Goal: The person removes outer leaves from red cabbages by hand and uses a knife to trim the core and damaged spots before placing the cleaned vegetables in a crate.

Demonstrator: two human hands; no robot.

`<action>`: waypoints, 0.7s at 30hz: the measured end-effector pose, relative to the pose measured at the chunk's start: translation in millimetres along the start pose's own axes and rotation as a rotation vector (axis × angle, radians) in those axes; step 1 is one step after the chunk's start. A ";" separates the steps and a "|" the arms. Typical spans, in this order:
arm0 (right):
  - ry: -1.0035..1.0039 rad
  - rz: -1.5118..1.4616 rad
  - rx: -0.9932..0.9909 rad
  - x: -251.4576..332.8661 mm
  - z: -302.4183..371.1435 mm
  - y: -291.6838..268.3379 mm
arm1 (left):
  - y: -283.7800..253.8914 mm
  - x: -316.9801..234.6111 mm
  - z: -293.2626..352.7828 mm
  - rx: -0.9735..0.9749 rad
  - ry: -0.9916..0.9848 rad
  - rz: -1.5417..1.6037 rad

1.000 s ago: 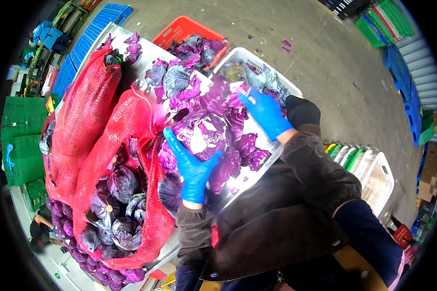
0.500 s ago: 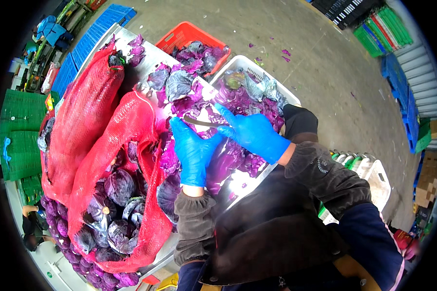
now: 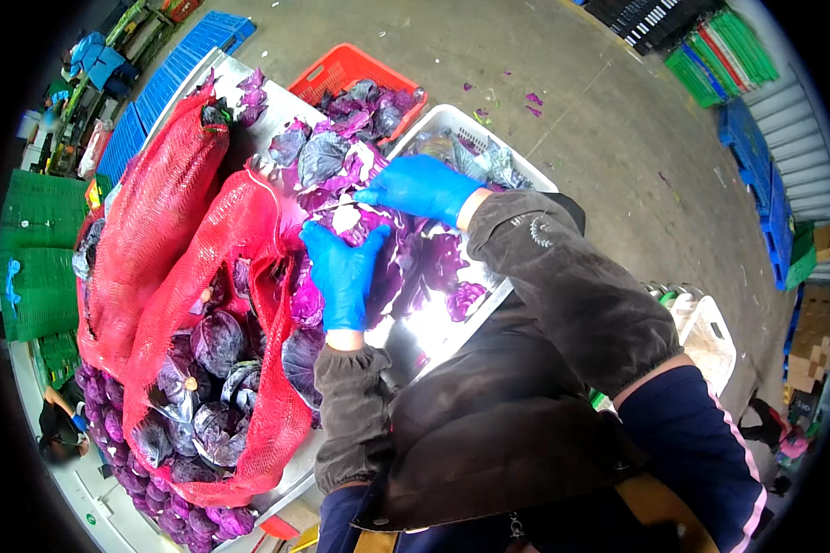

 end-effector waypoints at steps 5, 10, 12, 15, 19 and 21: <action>0.108 -0.208 -0.166 15.2 37.6 11.0 | 6.0 8.9 14.6 -0.129 0.140 -0.033; 0.357 -0.439 -0.471 17.0 73.9 12.3 | 2.1 -9.9 23.3 -0.064 0.166 -0.043; 0.212 -0.505 -0.484 18.4 78.8 20.8 | 12.1 -5.5 27.5 -0.137 0.211 -0.150; 0.234 -0.629 -0.244 2.7 80.3 25.6 | 11.6 -1.8 30.2 -0.120 0.263 -0.085; -0.042 -0.420 -0.439 -9.1 79.2 42.0 | 9.8 6.8 24.5 -0.091 0.259 -0.022; 0.094 -0.412 -0.373 -3.6 74.8 46.3 | 3.4 7.7 14.1 -0.023 0.209 0.112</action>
Point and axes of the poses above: each hand's wrist, its own z-axis away from the middle knuckle, its own y-axis out of the palm, x = y × z, the point moved 4 cm from there along -z, towards the middle knuckle, and after that the axes turned 10 degrees about -y, right-handed, at the moved point
